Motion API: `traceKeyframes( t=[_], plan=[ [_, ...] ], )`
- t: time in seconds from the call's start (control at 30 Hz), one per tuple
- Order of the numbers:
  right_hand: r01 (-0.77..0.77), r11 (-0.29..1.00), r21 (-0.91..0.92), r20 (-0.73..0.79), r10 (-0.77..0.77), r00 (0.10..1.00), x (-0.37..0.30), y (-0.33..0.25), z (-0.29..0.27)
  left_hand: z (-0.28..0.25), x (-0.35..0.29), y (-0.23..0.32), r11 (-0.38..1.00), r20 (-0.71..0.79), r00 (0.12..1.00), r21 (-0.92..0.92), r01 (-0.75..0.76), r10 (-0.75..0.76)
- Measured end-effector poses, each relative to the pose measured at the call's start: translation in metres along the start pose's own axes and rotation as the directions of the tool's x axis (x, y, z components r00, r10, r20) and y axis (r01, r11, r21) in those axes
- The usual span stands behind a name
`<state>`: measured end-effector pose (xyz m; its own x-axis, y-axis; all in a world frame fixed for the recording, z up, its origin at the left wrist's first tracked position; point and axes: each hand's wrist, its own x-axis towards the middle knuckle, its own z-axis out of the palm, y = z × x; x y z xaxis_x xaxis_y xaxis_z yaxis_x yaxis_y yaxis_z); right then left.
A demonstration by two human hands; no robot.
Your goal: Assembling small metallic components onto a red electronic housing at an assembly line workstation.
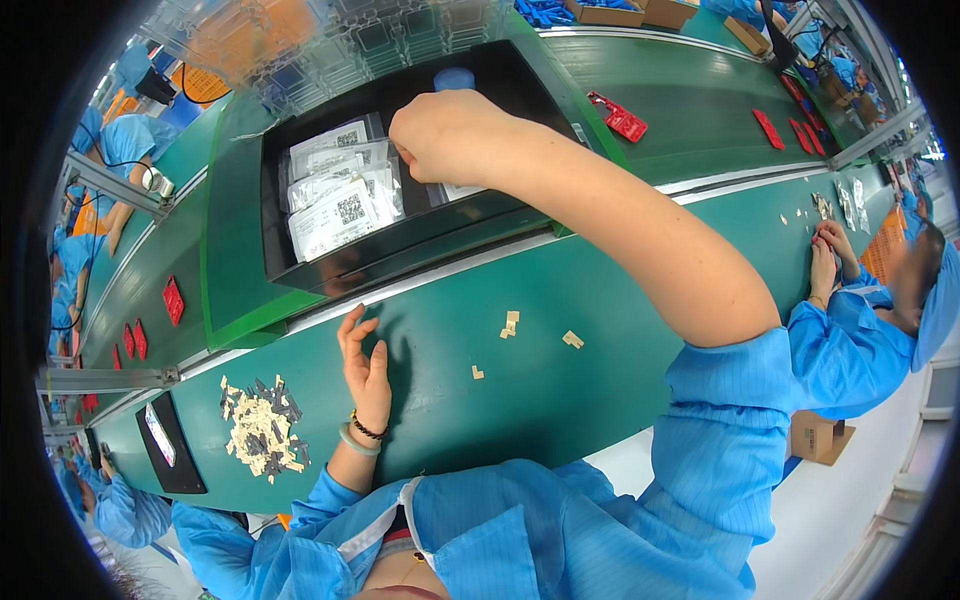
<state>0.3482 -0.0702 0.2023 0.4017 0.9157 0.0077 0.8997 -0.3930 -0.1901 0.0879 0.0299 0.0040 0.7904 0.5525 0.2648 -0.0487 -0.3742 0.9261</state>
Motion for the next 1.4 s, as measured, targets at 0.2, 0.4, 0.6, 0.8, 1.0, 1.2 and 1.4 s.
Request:
traceKeyframes(
  t=[0.2,0.4,0.6,0.8,1.0,1.2,1.4],
  plan=[
    [0.077,0.993,0.091,-0.183,-0.059,0.981,-0.015,0.008,-0.005,0.002,0.001,-0.003,1.0,0.019,1.0,-0.009,0.014,-0.014],
    [0.2,0.914,0.353,-0.286,-0.099,0.953,-0.021,-0.038,-0.02,0.002,0.005,-0.007,0.998,0.06,0.998,0.059,-0.024,0.021],
    [0.32,0.896,0.307,-0.149,-0.287,0.946,0.033,-0.148,-0.021,0.003,0.004,-0.012,0.981,0.081,0.992,0.157,-0.112,0.1],
    [0.527,0.837,0.146,0.003,-0.533,0.846,0.152,-0.258,0.038,0.004,-0.003,-0.019,0.988,0.021,0.995,0.113,-0.103,0.101],
    [0.532,0.823,-0.2,-0.291,-0.569,0.769,0.332,-0.254,0.115,0.021,0.001,-0.011,0.993,0.05,0.992,0.011,-0.119,0.118],
    [0.35,0.935,-0.064,-0.068,-0.354,0.933,0.355,-0.277,0.099,0.013,-0.001,-0.02,0.993,0.004,0.993,0.021,-0.119,0.119],
    [0.322,0.945,0.053,-0.123,-0.314,0.941,0.342,-0.274,0.073,0.008,0.001,-0.018,0.996,0.035,0.995,0.007,-0.091,0.091]
  ],
)
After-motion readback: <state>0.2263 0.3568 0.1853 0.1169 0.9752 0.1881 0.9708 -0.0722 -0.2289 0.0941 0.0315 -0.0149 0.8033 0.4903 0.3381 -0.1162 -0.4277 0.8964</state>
